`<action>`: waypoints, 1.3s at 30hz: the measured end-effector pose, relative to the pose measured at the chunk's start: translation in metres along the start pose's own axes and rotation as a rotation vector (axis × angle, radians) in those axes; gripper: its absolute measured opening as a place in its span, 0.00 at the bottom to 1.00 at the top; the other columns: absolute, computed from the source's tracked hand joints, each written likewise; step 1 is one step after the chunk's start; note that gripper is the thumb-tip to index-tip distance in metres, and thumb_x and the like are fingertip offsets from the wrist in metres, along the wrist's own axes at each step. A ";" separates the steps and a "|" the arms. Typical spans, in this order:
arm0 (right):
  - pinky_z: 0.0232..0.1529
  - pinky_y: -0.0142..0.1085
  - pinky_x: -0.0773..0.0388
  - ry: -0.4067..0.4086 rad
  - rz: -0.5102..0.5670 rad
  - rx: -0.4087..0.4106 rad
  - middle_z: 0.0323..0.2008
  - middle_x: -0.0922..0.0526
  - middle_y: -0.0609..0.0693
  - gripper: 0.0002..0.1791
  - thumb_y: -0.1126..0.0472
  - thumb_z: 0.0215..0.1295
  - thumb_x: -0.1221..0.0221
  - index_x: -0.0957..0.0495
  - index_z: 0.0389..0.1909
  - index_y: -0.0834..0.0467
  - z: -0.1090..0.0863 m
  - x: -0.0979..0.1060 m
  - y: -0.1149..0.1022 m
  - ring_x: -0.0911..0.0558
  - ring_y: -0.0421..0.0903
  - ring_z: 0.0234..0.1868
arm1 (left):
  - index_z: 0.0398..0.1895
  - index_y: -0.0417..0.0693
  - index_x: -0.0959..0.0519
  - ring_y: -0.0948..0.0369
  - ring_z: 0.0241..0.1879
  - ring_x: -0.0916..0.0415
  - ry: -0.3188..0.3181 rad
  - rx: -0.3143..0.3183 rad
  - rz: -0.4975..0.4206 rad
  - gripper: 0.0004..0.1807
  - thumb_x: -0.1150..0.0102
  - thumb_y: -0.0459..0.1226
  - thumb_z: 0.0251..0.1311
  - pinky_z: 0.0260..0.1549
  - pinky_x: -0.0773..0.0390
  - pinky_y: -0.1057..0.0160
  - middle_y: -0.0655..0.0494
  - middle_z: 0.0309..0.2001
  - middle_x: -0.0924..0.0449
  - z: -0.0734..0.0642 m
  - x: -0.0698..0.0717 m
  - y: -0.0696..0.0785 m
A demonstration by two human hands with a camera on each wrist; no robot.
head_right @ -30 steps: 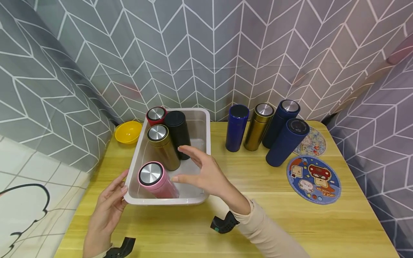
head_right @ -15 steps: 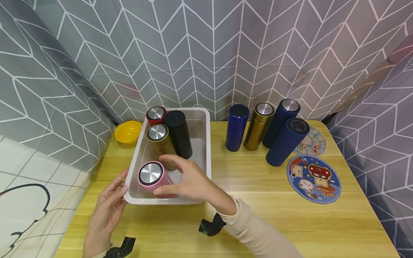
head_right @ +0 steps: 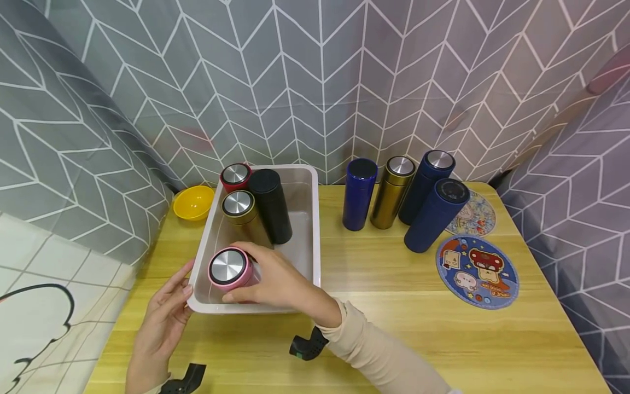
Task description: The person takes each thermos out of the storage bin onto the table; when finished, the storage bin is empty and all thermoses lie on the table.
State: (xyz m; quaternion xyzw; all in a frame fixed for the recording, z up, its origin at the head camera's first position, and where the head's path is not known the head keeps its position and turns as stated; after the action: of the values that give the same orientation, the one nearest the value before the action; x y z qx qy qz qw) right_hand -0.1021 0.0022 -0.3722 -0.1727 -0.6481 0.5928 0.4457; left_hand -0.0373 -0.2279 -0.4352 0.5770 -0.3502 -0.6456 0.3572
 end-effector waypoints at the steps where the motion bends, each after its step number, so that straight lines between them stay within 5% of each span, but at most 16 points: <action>1: 0.74 0.38 0.30 0.005 -0.011 -0.001 0.61 0.19 0.45 0.44 0.56 0.47 0.21 0.29 0.67 0.52 0.000 -0.001 0.000 0.23 0.41 0.65 | 0.67 0.46 0.25 0.68 0.41 0.19 -0.003 -0.002 -0.003 0.28 0.62 0.20 0.70 0.37 0.14 0.73 0.58 0.42 0.19 0.000 0.000 0.000; 13: 0.71 0.39 0.26 0.030 -0.087 -0.023 0.60 0.18 0.47 0.44 0.56 0.46 0.21 0.29 0.66 0.53 -0.001 -0.005 -0.002 0.21 0.44 0.64 | 0.67 0.45 0.25 0.68 0.40 0.19 -0.005 -0.002 -0.021 0.28 0.62 0.19 0.70 0.37 0.14 0.74 0.58 0.41 0.20 0.000 0.000 -0.001; 27: 0.70 0.36 0.26 0.052 -0.086 0.003 0.58 0.17 0.49 0.43 0.57 0.44 0.20 0.27 0.64 0.55 -0.001 -0.005 -0.001 0.20 0.44 0.63 | 0.68 0.50 0.25 0.68 0.40 0.20 0.028 0.053 0.016 0.28 0.61 0.21 0.71 0.36 0.15 0.74 0.60 0.41 0.21 0.000 -0.001 0.001; 39: 0.65 0.34 0.22 0.133 -0.064 -0.017 0.53 0.14 0.47 0.41 0.58 0.38 0.18 0.22 0.59 0.54 -0.005 -0.003 0.000 0.17 0.43 0.57 | 0.67 0.47 0.26 0.68 0.39 0.20 0.014 0.034 -0.003 0.28 0.61 0.20 0.70 0.36 0.15 0.75 0.59 0.41 0.21 -0.001 0.000 0.001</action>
State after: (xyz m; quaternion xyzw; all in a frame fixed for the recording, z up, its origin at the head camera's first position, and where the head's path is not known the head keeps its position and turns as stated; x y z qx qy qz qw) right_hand -0.0969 0.0032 -0.3734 -0.1947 -0.6272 0.5598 0.5052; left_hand -0.0365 -0.2284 -0.4347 0.5881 -0.3575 -0.6361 0.3490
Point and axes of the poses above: each hand's wrist, its own z-axis towards the middle knuckle, its own x-axis out of the back of the hand, y = z × x, the point moved 2 cm from there along z, towards the middle knuckle
